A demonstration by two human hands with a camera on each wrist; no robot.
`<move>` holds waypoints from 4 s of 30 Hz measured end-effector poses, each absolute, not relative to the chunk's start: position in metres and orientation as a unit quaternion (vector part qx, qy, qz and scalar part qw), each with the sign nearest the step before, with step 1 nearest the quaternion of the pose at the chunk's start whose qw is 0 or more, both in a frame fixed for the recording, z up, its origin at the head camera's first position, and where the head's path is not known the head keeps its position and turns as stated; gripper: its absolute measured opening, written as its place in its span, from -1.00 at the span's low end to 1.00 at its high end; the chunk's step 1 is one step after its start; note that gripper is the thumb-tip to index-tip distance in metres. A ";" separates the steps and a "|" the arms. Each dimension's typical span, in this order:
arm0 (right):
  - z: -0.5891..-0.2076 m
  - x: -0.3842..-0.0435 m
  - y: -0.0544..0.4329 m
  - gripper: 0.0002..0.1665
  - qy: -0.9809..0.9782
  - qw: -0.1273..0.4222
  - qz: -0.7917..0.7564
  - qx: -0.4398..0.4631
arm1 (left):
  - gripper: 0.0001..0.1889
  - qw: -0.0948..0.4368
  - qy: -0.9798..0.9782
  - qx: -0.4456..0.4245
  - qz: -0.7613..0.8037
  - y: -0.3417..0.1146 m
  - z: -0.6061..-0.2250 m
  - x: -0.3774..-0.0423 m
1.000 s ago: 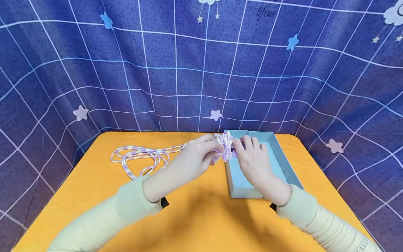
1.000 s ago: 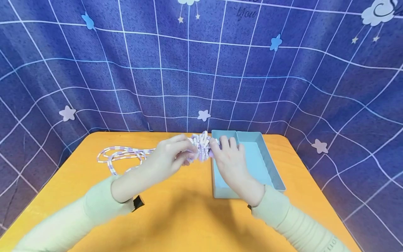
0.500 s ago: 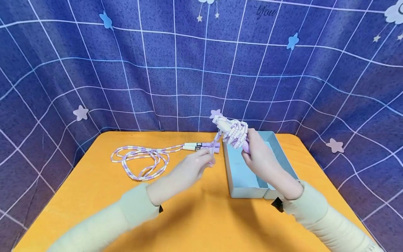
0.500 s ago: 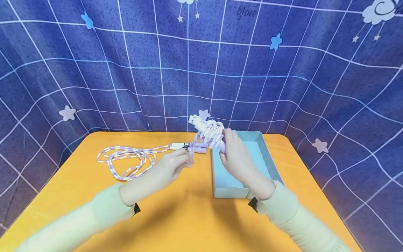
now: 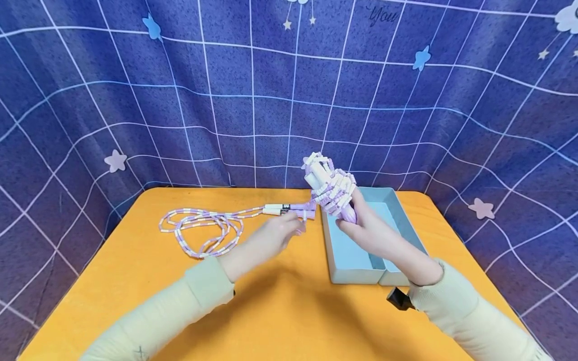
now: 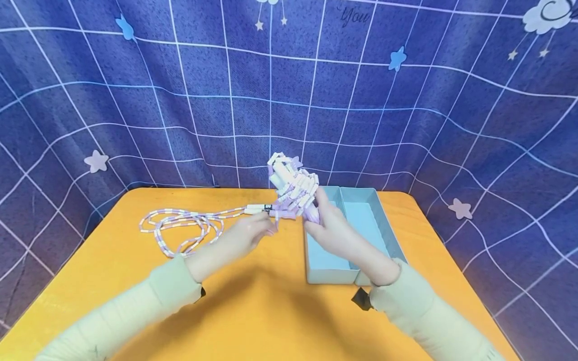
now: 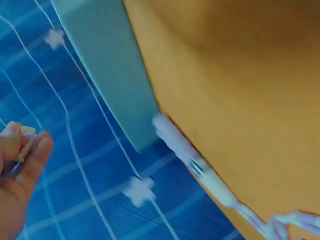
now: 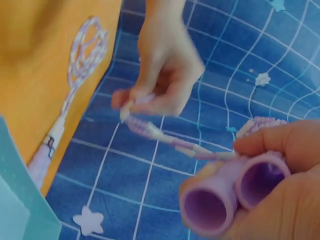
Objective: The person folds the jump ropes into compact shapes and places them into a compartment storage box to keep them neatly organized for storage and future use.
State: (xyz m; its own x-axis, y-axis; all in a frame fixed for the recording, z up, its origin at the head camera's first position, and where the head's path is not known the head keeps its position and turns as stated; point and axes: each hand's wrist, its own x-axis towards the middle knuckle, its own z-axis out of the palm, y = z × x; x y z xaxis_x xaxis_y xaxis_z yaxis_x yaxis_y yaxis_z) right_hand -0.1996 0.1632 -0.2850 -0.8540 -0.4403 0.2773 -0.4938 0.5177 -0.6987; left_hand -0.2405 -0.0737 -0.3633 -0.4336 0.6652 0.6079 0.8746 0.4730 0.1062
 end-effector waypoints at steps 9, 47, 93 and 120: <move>-0.301 -0.211 0.160 -0.57 -0.929 0.198 0.219 0.226 | -0.93 0.282 -0.770 -0.550 -0.158 -0.054 -0.332 -0.192; -0.312 -0.195 0.152 -0.81 -0.880 0.342 -0.090 0.318 | -0.72 0.266 -0.818 -0.489 -0.147 -0.067 -0.264 -0.203; -0.306 -0.194 0.153 -0.79 -0.876 0.340 -0.113 0.322 | -0.88 0.239 -0.865 -0.433 -0.082 -0.056 -0.260 -0.185; -0.323 -0.195 0.156 -0.72 -0.822 0.429 -0.160 0.339 | -0.79 0.282 -0.806 -0.520 0.011 -0.057 -0.277 -0.185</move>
